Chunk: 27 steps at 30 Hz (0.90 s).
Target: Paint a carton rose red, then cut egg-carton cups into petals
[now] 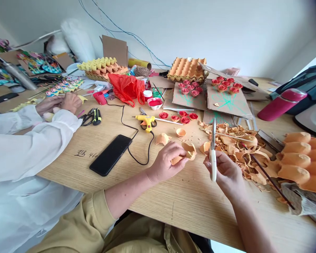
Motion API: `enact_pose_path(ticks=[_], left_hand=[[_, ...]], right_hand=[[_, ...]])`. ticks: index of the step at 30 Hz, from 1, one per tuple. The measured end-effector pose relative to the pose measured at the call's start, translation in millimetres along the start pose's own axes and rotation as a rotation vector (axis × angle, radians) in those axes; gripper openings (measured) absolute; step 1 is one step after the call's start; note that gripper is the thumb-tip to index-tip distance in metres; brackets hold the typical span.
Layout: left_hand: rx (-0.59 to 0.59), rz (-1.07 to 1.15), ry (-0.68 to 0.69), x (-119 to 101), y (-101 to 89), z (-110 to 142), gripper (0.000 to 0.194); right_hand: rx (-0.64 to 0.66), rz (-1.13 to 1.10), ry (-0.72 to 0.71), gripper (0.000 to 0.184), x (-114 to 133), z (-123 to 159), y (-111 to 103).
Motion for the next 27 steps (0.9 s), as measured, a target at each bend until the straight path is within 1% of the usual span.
enact_pose_path(ticks=[2, 4, 6, 8, 9, 12, 14, 16, 17, 19, 21, 23, 27], left_hand=[[0.075, -0.11, 0.123, -10, 7.6, 2, 0.007], [0.149, -0.191, 0.195, -14, 15.6, 6, 0.008], [0.219, -0.237, 0.22, -15, 23.1, 10, 0.01], [0.273, -0.255, 0.221, -13, 29.0, 13, 0.011], [0.281, -0.257, 0.22, -13, 30.4, 14, 0.011], [0.241, -0.236, 0.237, -14, 28.0, 13, 0.011], [0.186, -0.215, 0.243, -14, 22.3, 10, 0.017], [0.11, -0.203, 0.233, -13, 13.3, 6, 0.026], [0.064, -0.202, 0.226, -12, 7.8, 4, 0.028], [-0.019, -0.209, 0.218, -9, -2.5, 1, 0.025], [-0.059, -0.224, 0.21, -6, -8.5, 0, 0.02], [-0.06, -0.237, 0.199, -3, -10.1, -1, 0.017], [-0.078, -0.217, 0.203, 1, -12.7, -4, 0.012]], right_hand=[[-0.013, -0.038, 0.023, 0.034, -1, 0, 3], [-0.041, -0.068, 0.044, 0.036, -2, 0, 3], [-0.063, -0.052, 0.045, 0.037, -3, -1, 3], [-0.079, 0.037, 0.035, 0.035, -2, 0, 4], [-0.09, 0.102, 0.027, 0.032, 0, 0, 5], [-0.164, 0.291, -0.022, 0.022, 7, 1, 2], [-0.232, 0.378, -0.07, 0.017, 14, 3, -2], [-0.29, 0.425, -0.103, 0.016, 18, 4, -7], [-0.313, 0.441, -0.11, 0.015, 19, 4, -10], [-0.347, 0.467, -0.109, 0.016, 18, 4, -15], [-0.367, 0.485, -0.1, 0.017, 17, 4, -19], [-0.376, 0.496, -0.102, 0.018, 16, 5, -20], [-0.338, 0.509, -0.137, 0.019, 15, 5, -16]])
Point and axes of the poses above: each hand's wrist, its own z-axis away from the middle knuckle, its own y-axis out of the palm, x = y × z, the point moved 8 cm from there along -z, towards the middle knuckle, and after that the axes turned 8 degrees about z, right-handed, at the moved point
